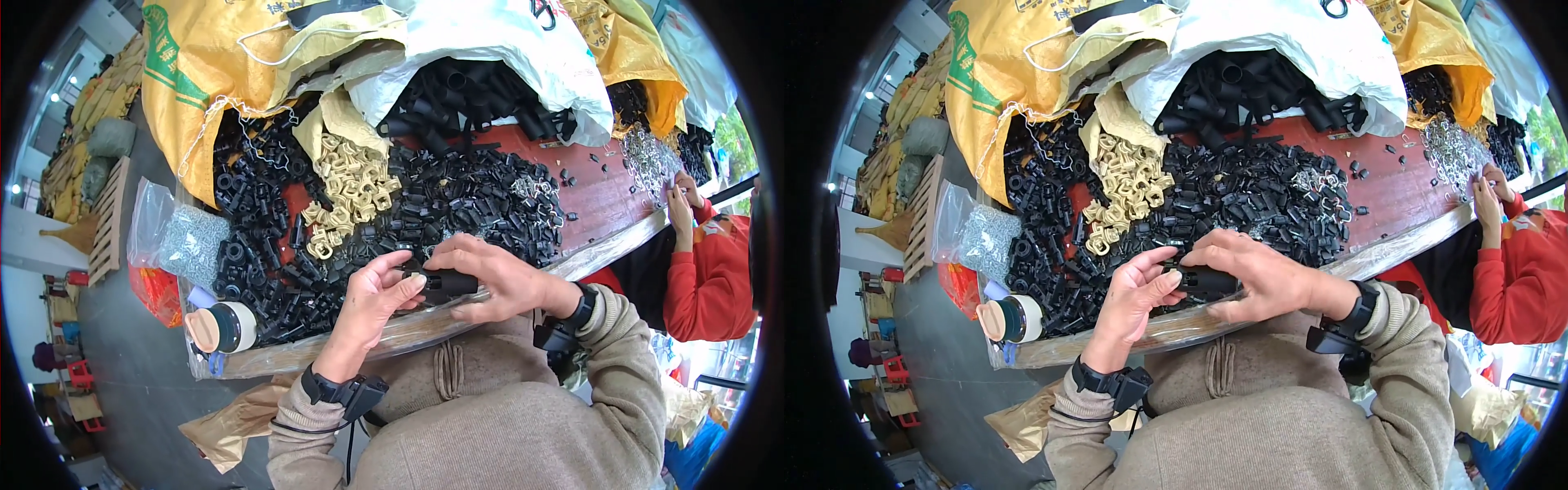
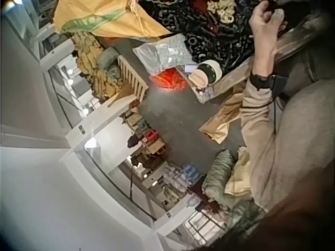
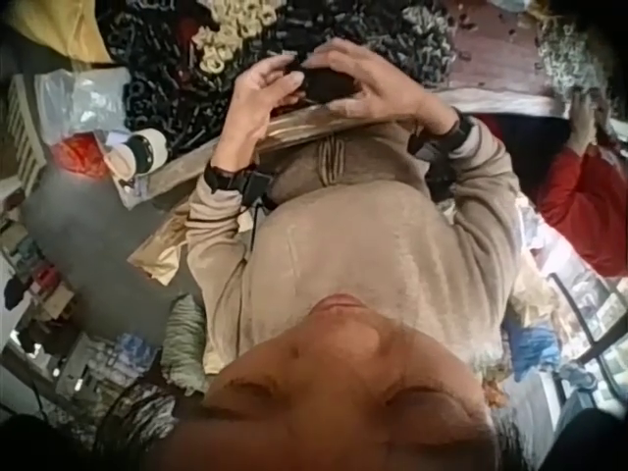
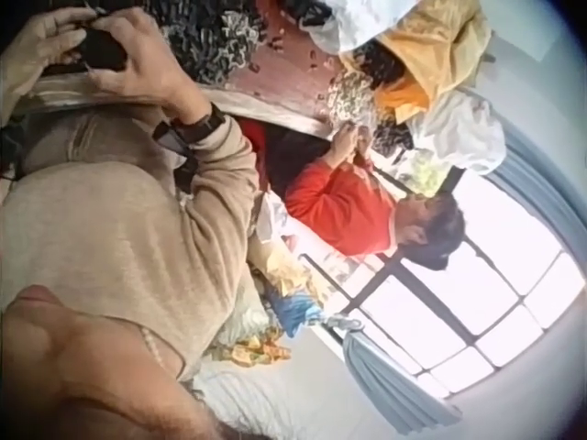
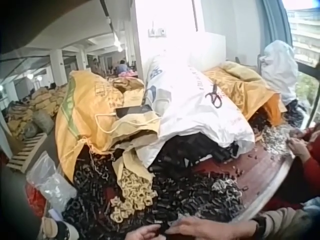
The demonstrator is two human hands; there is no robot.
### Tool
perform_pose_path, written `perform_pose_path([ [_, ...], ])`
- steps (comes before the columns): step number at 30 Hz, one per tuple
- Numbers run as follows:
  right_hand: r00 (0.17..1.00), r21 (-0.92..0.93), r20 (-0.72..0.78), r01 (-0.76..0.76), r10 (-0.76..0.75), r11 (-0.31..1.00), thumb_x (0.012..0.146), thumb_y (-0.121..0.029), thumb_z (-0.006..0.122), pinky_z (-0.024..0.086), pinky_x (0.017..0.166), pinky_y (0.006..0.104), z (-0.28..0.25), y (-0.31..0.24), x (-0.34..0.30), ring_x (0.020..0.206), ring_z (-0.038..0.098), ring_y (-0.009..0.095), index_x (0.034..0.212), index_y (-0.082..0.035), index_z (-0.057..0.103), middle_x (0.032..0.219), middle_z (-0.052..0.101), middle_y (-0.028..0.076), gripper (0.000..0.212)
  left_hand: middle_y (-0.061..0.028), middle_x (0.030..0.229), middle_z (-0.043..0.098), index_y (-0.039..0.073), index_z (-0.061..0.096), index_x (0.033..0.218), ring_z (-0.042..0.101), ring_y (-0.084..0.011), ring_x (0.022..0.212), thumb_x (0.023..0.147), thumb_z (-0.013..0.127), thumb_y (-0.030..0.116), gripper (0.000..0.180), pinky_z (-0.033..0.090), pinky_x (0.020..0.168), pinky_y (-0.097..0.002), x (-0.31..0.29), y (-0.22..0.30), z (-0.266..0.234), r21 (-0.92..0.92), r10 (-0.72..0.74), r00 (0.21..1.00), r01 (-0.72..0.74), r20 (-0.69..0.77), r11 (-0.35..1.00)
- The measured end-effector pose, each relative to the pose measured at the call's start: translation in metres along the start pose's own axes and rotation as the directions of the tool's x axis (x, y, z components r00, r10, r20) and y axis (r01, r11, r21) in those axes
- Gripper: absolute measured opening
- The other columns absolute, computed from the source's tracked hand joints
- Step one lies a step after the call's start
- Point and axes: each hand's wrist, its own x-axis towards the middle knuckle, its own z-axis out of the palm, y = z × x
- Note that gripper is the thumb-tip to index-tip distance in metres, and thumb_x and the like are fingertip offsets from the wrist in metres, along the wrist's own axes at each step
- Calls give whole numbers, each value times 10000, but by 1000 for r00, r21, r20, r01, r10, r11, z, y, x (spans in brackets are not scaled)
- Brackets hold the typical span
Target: The person picks up a black plastic component and a small beige clip from the table by hand. They press the beige clip into the side of the black component and then set the assembled piece back onto the table.
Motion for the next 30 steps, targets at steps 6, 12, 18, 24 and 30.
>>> perform_pose_path([
  [6,973,365,153,108,-174,925,676,-386,658,310,933,395,-6,10,17,1101,414,311,1221,16,379,1185,435,180,732,-104,879,588,-43,304,1229,587,-127,715,732,670,91,632,500,620,-233,1,5,9,-59,-12,998,16,64,998],
  [12,953,484,210,93,-219,870,681,-379,648,322,926,394,2,14,13,1095,420,317,1221,7,378,1189,434,179,716,-113,916,581,-39,292,1237,582,-140,772,716,679,77,660,500,643,-250,0,0,13,-81,-55,996,60,67,995],
  [18,971,408,127,137,-205,903,681,-336,626,385,864,388,1,7,5,1007,487,326,1148,27,446,1101,489,194,619,-109,923,583,-35,289,1243,580,-138,765,723,676,105,663,480,649,-243,-3,2,8,-92,-94,985,108,145,990],
  [24,941,-29,-307,-158,142,987,698,-355,516,421,646,323,-43,-13,-53,727,533,242,878,42,533,829,544,138,436,-113,903,596,-10,379,1195,580,-125,707,776,607,132,498,469,611,-207,12,20,-36,129,119,985,-104,-122,986],
  [30,758,-178,-509,-557,409,811,659,-299,536,393,628,286,-60,-23,-142,693,515,227,829,16,528,756,518,114,358,-82,854,610,-11,504,1062,586,-157,686,764,607,167,362,463,600,-271,31,37,-78,720,563,776,-215,-284,659],
])
